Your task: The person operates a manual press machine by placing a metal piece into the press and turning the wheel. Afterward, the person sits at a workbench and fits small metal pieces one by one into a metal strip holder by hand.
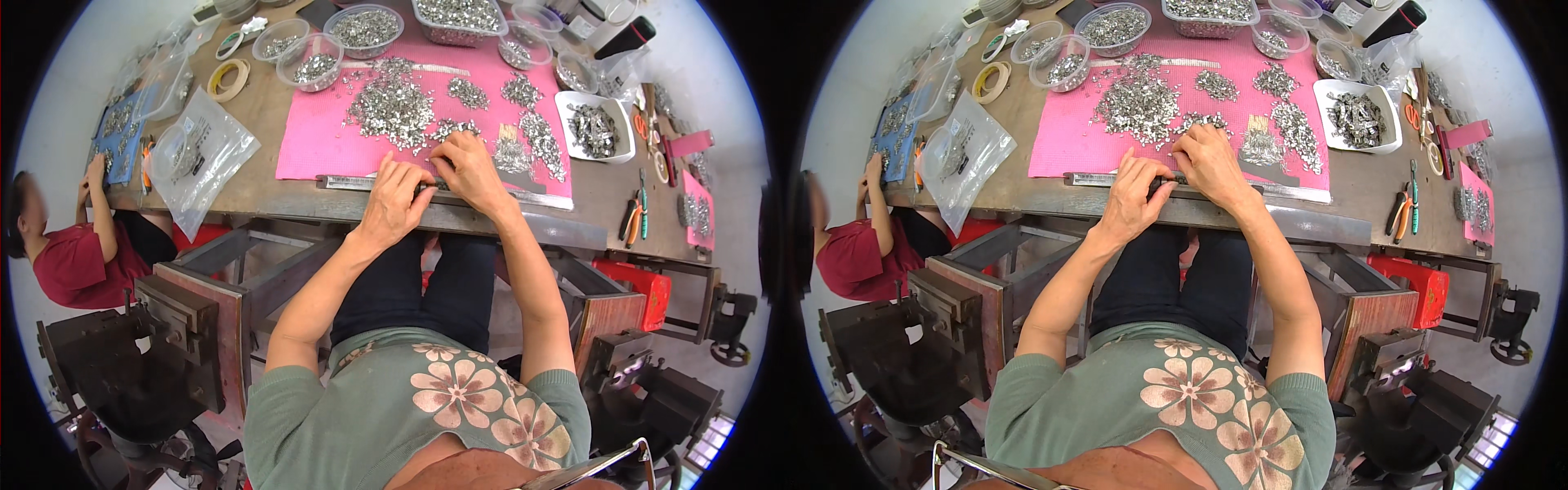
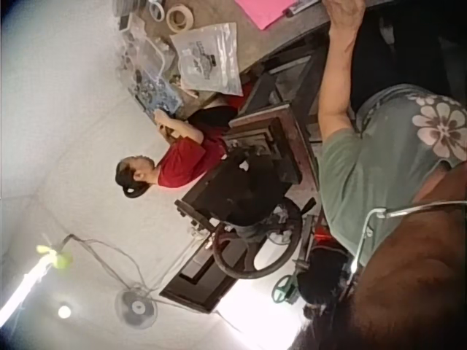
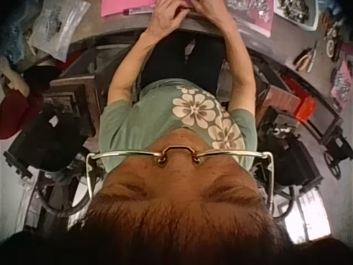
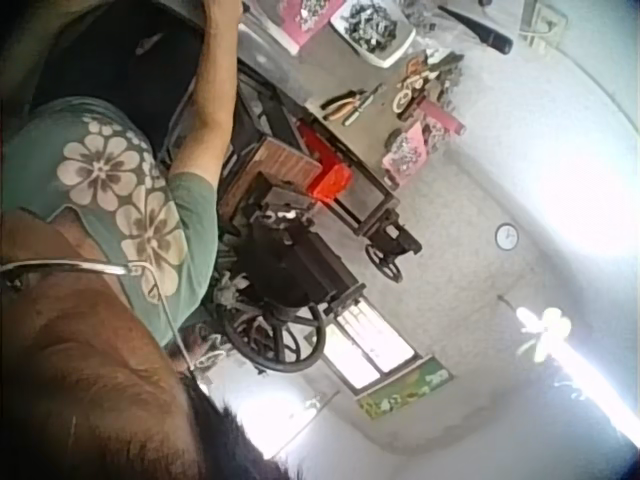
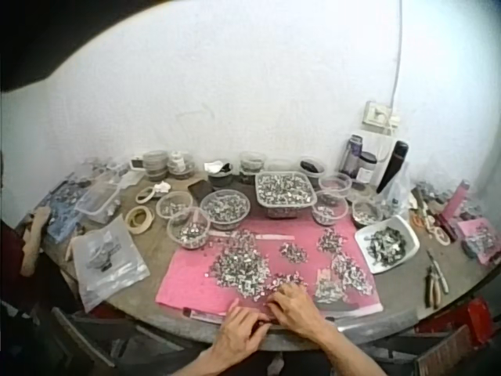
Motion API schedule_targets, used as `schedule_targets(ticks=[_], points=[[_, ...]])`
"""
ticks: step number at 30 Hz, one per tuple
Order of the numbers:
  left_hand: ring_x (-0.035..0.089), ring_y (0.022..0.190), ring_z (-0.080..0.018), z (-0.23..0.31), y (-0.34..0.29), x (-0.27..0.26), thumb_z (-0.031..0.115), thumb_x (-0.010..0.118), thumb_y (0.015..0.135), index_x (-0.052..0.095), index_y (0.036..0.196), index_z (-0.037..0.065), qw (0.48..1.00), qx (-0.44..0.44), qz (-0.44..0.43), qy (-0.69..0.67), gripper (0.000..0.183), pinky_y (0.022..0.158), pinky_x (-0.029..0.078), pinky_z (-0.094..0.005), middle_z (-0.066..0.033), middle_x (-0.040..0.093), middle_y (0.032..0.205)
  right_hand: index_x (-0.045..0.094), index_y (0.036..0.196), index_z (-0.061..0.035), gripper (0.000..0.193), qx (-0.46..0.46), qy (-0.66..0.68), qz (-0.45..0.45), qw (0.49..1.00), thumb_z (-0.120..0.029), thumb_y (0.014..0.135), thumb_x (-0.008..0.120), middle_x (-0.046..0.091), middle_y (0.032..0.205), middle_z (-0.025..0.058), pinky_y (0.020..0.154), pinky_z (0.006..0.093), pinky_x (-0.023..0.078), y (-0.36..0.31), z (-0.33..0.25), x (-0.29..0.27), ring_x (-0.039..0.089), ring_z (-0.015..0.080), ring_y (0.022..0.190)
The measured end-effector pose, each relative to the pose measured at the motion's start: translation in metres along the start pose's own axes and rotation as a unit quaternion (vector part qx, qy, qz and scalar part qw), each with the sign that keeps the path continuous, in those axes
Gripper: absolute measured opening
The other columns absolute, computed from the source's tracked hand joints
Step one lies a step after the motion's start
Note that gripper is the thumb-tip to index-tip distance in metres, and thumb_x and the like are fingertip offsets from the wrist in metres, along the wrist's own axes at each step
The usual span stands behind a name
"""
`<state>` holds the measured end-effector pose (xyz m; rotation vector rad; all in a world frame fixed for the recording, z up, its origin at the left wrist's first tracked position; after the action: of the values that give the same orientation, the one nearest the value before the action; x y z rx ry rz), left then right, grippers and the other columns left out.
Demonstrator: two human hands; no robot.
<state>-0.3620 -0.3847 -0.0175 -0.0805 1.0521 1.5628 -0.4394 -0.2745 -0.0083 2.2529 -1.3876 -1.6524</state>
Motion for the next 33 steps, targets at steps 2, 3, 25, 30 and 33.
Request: schedule_targets(ticks=[2,3,25,30,33], points=[[0.057,0.090,-0.0299,-0.001,0.000,0.002,0.008,0.075,0.081,0.062,0.095,0.005,1.000,-0.006,0.005,-0.010,0.019,0.109,0.036,-0.0563,-0.0086,0.058,0.089,0.070,0.090,-0.0047,0.008,-0.002,-0.015,0.000,1.000,-0.007,0.082,0.072,0.060,0.087,0.0092,0.078,0.0402,0.044,0.001,-0.003,0.002,0.057,0.0292,0.085],[0.057,0.089,-0.0297,-0.001,-0.001,0.004,0.009,0.076,0.081,0.062,0.095,0.005,1.000,-0.005,0.015,0.011,0.020,0.109,0.036,-0.0560,-0.0085,0.059,0.089,0.070,0.090,-0.0049,0.008,-0.009,-0.016,-0.005,1.000,-0.007,0.082,0.072,0.060,0.086,0.0092,0.078,0.0402,0.044,0.003,-0.006,0.003,0.057,0.0292,0.085],[0.056,0.092,-0.0232,-0.043,0.031,-0.027,0.020,0.077,0.082,0.070,0.088,0.012,0.973,-0.046,0.017,0.223,0.012,0.103,0.030,-0.0544,-0.0016,0.061,0.086,0.072,0.091,-0.0066,0.008,0.027,0.004,-0.032,0.999,-0.011,0.085,0.070,0.059,0.088,0.0091,0.082,0.0405,0.043,0.002,0.002,0.004,0.058,0.0283,0.089],[0.056,0.092,-0.0239,-0.046,0.032,-0.022,0.018,0.075,0.084,0.069,0.088,0.011,0.968,-0.031,0.009,0.247,0.010,0.103,0.029,-0.0554,-0.0022,0.060,0.088,0.067,0.089,-0.0043,0.008,-0.009,-0.047,-0.030,0.998,-0.011,0.084,0.069,0.058,0.088,0.0096,0.081,0.0407,0.043,0.006,-0.005,0.013,0.057,0.0283,0.089],[0.056,0.092,-0.0240,-0.053,0.032,-0.020,0.016,0.072,0.087,0.068,0.090,0.010,0.975,-0.025,-0.006,0.220,0.008,0.104,0.029,-0.0555,-0.0024,0.059,0.090,0.065,0.089,-0.0039,0.008,-0.019,-0.062,-0.031,0.997,-0.009,0.085,0.069,0.056,0.087,0.0097,0.079,0.0405,0.042,0.007,-0.008,0.012,0.056,0.0282,0.089]])
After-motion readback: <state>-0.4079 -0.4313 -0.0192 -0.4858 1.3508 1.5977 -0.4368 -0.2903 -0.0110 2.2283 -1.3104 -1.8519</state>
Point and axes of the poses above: each hand's wrist, its own y-axis towards the middle knuckle, its own x-axis out of the palm, z = x × y, the point moved 8 cm from there along y, towards the middle knuckle
